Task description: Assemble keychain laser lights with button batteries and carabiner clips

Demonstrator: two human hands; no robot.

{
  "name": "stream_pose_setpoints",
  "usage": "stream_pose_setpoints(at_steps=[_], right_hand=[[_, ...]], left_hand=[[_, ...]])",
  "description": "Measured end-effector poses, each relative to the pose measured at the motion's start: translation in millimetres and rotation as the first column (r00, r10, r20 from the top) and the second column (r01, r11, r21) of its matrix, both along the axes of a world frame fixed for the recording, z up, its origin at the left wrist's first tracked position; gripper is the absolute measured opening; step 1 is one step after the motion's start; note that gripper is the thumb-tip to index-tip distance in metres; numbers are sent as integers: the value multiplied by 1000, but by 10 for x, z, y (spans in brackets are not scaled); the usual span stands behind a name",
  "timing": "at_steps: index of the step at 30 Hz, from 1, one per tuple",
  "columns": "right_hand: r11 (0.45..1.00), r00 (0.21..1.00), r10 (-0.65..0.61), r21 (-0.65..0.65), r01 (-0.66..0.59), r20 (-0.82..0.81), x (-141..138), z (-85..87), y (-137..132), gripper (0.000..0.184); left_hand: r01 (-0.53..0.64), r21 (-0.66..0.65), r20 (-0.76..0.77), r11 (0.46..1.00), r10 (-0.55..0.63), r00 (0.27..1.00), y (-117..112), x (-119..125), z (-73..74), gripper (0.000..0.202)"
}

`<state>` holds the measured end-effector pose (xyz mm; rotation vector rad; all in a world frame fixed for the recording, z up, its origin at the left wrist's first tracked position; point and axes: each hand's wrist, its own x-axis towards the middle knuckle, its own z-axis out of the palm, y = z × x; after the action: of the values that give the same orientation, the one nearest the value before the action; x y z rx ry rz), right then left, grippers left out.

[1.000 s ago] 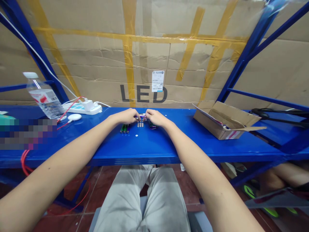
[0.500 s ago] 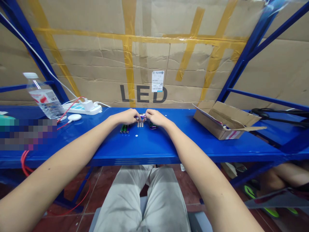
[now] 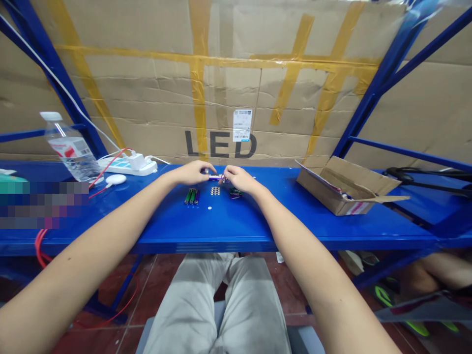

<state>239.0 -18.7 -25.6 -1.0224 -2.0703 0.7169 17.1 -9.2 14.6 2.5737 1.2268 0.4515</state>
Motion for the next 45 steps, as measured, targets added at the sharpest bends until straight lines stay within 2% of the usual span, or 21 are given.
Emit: stream_pose_setpoints(at_steps=[4, 8, 10, 12, 13, 15, 18, 22, 27, 30, 45], right_hand=[[999, 996, -40, -17, 39, -81, 23, 36, 5, 21], [997, 990, -54, -56, 47, -132, 42, 36, 32, 20], [997, 988, -73, -45, 68, -133, 48, 30, 44, 19], [995, 988, -92, -34, 89, -123, 56, 25, 59, 18], [995, 988, -98, -29, 96, -116, 61, 21, 67, 18], [995, 989, -101, -17, 100, -104, 72, 13, 85, 18], [996, 991, -94, -8, 94, -97, 87, -1, 107, 18], [996, 990, -86, -29, 83, -108, 98, -11, 114, 18], [995, 990, -98, -33, 95, -104, 93, 7, 93, 20], [993, 987, -110, -55, 104, -114, 82, 24, 74, 21], [992, 988, -100, -82, 91, -114, 67, 45, 45, 22]], left_hand=[[-210, -38, 68, 977, 212, 975, -21, -309, 149, 48], [-367, -67, -126, 928, 357, 926, -46, -573, 174, 31], [-445, -173, -253, 878, 397, 882, -75, -613, 151, 26], [-527, -267, -322, 807, 441, 838, -117, -596, 132, 22], [-557, -286, -332, 780, 464, 821, -140, -572, 128, 20], [-585, -278, -331, 761, 496, 803, -185, -513, 131, 18], [-591, -261, -330, 763, 505, 798, -231, -426, 131, 14], [-586, -307, -334, 750, 492, 804, -241, -363, 91, 12], [-508, -417, -340, 754, 389, 856, -239, -358, 69, 4], [-473, -440, -326, 764, 355, 876, -262, -360, 85, 4], [-412, -514, -208, 752, 357, 911, -324, -328, 92, 8]])
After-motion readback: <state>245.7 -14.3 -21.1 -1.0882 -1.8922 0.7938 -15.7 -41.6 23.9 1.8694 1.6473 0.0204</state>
